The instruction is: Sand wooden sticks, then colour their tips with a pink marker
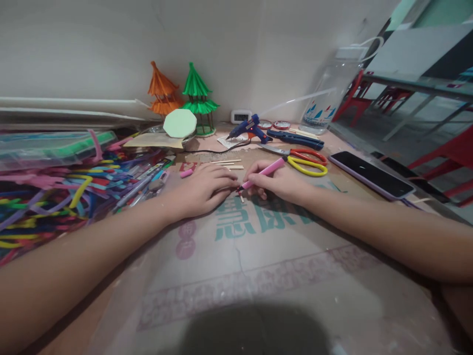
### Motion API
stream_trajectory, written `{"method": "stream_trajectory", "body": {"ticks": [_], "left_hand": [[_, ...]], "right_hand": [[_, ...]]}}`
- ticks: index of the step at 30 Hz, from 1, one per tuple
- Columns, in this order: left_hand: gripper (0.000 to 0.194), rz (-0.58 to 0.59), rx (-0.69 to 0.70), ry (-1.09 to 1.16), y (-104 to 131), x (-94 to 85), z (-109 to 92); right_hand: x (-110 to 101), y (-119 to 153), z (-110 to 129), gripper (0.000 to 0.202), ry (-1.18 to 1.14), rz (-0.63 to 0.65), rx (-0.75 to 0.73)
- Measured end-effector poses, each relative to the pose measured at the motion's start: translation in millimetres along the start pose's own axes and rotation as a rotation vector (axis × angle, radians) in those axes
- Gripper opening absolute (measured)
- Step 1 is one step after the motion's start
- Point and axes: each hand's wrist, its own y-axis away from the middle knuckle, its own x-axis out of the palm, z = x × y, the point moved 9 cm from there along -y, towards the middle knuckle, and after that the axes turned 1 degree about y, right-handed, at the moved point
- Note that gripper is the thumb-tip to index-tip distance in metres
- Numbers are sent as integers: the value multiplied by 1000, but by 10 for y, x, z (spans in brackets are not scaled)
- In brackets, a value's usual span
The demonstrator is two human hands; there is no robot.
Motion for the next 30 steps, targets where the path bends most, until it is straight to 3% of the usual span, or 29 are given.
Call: {"method": "stream_trajectory", "body": {"ticks": [5,17,30], "left_hand": [[32,-4,14,11,11,6,5],[37,18,4,0,38,49,49],[41,58,-15,-30,37,81,58]], "right_hand": [[3,-6,-8,17,-21,20,-32],[-70,43,12,13,178,-102,4],[-59,33,20,14,209,-101,-7]]}}
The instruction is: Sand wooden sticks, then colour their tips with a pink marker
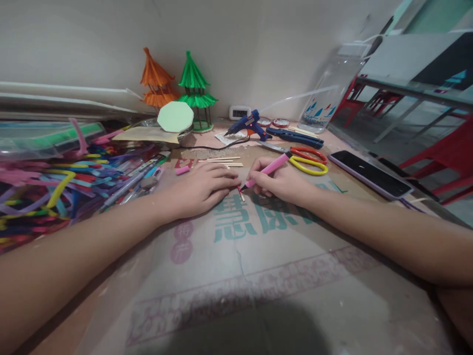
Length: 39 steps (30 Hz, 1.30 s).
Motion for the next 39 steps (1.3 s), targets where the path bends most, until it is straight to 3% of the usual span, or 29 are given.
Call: {"method": "stream_trajectory", "body": {"ticks": [6,14,21,28,35,39], "left_hand": [[41,-5,-20,25,5,9,26],[41,-19,10,14,3,5,6],[41,-3,-8,3,8,21,25],[42,0,-2,5,3,17,12],[43,-11,-7,11,7,21,24],[41,-16,-4,12,9,14,21]], "right_hand": [[6,-14,-12,11,-10,-3,11],[58,29,-2,13,-94,95,15],[25,6,-14,12,-64,28,15],[73,11,-22,12,-108,99,10],[34,-9,-45,10,-119,44,19],[75,6,-12,11,-112,97,7]]}}
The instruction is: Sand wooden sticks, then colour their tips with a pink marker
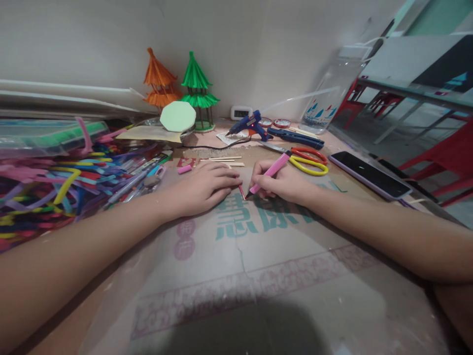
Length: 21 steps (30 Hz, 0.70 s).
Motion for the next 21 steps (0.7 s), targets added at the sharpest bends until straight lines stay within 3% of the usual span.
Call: {"method": "stream_trajectory", "body": {"ticks": [15,21], "left_hand": [[37,-40,25,-1,2,-40,-28],[34,-48,27,4,3,-43,-26]], "right_hand": [[-52,-21,-14,13,49,-79,12],[-6,-14,-29,12,14,-5,3]]}}
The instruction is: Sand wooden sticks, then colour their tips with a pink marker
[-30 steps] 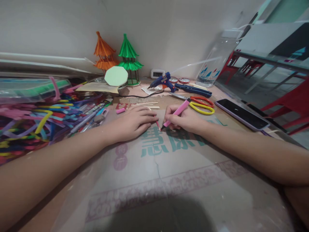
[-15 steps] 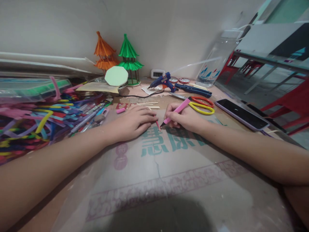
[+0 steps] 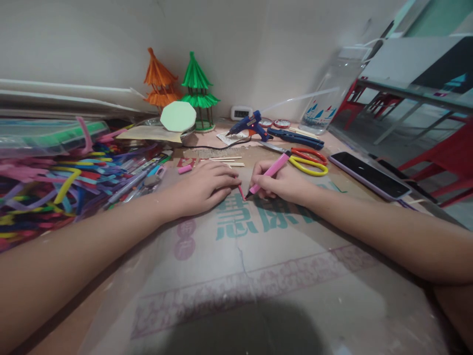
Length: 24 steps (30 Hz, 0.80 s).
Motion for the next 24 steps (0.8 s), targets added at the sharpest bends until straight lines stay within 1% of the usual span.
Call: {"method": "stream_trajectory", "body": {"ticks": [3,8,10,17,24], "left_hand": [[35,-1,0,-8,7,-7,-5],[36,13,-17,-12,15,0,7],[36,8,-13,-12,14,-1,7],[35,-12,1,-10,7,-15,-1],[34,-31,2,-6,10,-36,-9]], "right_hand": [[16,7,2,12,-10,21,4],[-22,0,4,11,-17,-37,9],[-20,-2,9,11,1,-37,6],[22,16,19,13,6,31,12],[-45,-5,22,13,27,-65,-1]]}}
